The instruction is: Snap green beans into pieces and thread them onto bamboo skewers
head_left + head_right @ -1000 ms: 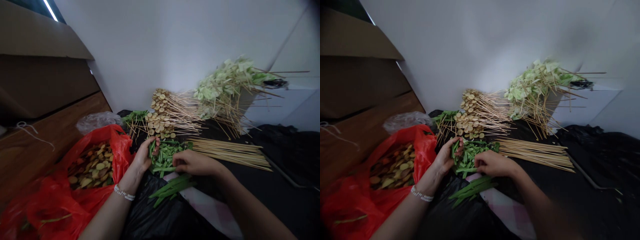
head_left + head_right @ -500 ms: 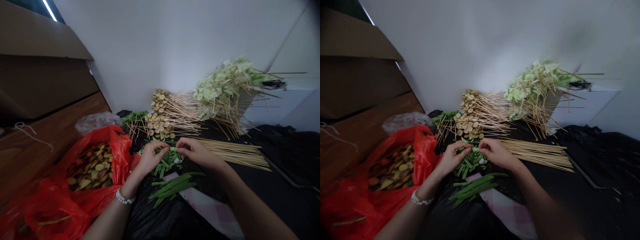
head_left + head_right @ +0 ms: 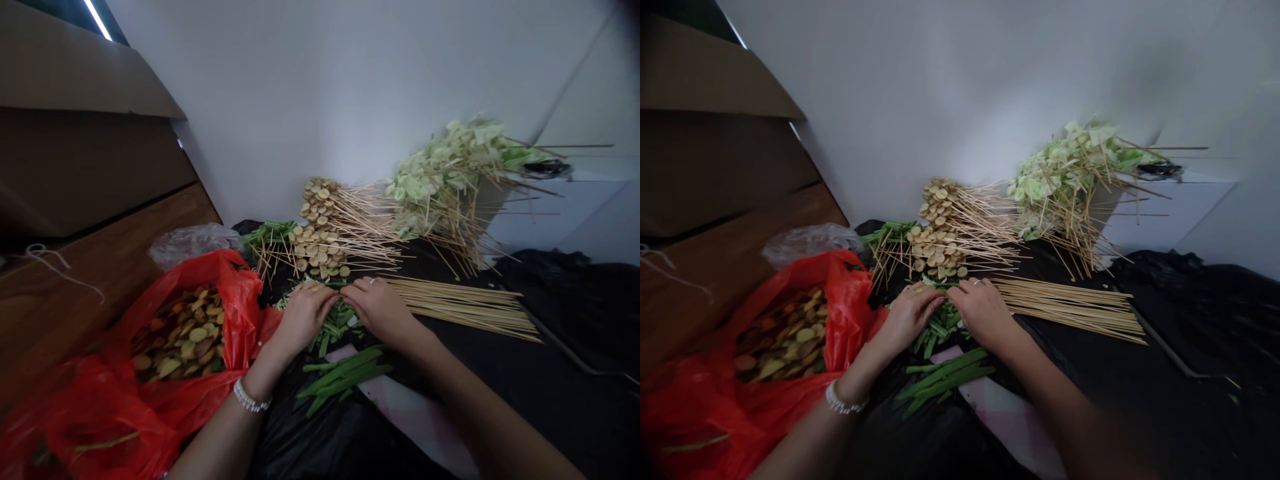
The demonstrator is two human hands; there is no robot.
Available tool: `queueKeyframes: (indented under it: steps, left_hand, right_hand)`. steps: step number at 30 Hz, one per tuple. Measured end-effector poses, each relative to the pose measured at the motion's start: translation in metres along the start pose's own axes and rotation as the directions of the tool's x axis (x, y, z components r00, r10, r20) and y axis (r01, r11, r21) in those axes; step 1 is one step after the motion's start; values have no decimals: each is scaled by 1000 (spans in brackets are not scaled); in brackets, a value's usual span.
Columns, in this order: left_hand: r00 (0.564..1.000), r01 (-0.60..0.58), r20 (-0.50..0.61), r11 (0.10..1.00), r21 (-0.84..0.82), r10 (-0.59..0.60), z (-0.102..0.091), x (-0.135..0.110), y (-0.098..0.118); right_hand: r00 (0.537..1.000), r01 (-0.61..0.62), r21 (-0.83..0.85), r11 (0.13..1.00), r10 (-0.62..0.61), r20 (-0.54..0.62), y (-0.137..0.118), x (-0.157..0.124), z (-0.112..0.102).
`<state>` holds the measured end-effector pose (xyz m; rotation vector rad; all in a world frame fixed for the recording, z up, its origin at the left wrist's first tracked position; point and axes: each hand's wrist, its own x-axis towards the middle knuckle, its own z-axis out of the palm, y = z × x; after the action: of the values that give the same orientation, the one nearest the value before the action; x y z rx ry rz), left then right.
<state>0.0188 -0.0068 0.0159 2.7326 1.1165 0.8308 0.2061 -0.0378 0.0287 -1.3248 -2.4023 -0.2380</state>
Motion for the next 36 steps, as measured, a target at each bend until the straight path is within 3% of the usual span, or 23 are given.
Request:
queueKeyframes:
  steps: [3, 6, 12, 20, 24, 30, 36]
  left_hand:
    - [1000, -15, 16, 993, 118, 13, 1, -1, 2]
    - [1000, -17, 27, 994, 110, 14, -1, 0, 4]
    - [999, 43, 7, 965, -258, -42, -12, 2, 7]
    - [975, 166, -16, 778, -605, -221, -11, 2, 8]
    - [951, 206, -9, 659, -723, -308, -11, 4, 12]
    - [908, 266, -6, 588, -763, -419, -6, 4, 8]
    - [816, 245, -70, 452, -858, -574, -1, 5, -4]
  right_hand:
    - [999, 45, -84, 995, -47, -21, -3, 0, 2]
    - [997, 69, -71, 995, -72, -42, -3, -1, 4]
    - [994, 46, 254, 966, -20, -104, -1, -3, 3]
    - [960, -92, 544, 834, 220, -176, -12, -1, 5]
    - [915, -140, 695, 705, 361, -181, -16, 0, 5]
    - [810, -185, 918, 351, 584, -60, -13, 5, -3]
    - [732, -125, 971, 206, 679, -49, 7, 8, -11]
